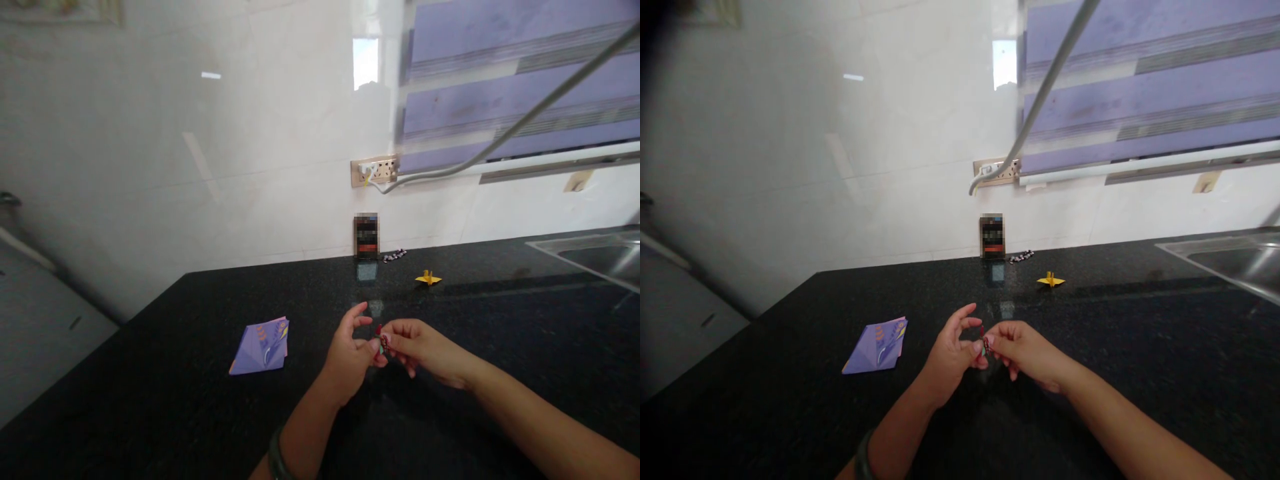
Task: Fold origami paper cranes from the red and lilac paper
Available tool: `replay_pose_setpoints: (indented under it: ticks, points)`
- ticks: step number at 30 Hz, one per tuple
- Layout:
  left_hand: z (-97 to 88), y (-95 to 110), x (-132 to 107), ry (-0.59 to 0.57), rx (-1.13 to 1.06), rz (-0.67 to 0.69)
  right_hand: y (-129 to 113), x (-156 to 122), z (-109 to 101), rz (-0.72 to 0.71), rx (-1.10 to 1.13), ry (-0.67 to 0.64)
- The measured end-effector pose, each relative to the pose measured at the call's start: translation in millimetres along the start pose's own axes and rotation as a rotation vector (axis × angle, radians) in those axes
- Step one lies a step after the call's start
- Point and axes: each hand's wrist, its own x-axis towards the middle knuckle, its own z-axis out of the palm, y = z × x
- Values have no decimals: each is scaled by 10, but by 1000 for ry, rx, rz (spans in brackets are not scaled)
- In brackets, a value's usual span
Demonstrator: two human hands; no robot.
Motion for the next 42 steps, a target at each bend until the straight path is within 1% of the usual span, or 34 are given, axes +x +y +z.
replay_pose_setpoints:
  ticks: [3, 6, 8, 10, 14, 17, 20, 22, 25, 28, 31, 35, 42]
  points:
    - [7, -36, 11, 32, 31, 5, 46, 3, -48, -37, 31, 25]
    - [11, -55, 19, 13, 77, -90, 77, 4, -80, -84, 22, 57]
    - [7, -62, 22, -38, 149, -153, 95, 2, -95, -93, -1, 61]
    - [0, -66, 20, -120, 199, -197, 115, -4, -107, -88, -14, 32]
    - [-20, -69, 7, -296, 173, -312, 160, -30, -126, -52, 33, -47]
    - [-34, -77, -2, -321, 113, -324, 181, -55, -134, -1, 85, -85]
    - [-41, -94, -10, -334, 8, -322, 190, -77, -135, 53, 165, -166]
    - [-35, -113, -16, -356, -109, -338, 202, -86, -122, 71, 276, -232]
    - [-4, -150, -26, -394, -347, -344, 234, -94, -76, 42, 484, -291]
    - [45, -185, -41, -436, -535, -303, 268, -100, -11, -9, 635, -291]
    - [94, -202, -62, -445, -635, -250, 278, -109, 40, -22, 717, -279]
    - [139, -197, -93, -420, -695, -230, 268, -119, 71, -29, 773, -258]
    - [177, -190, -114, -405, -745, -205, 266, -116, 98, -32, 778, -221]
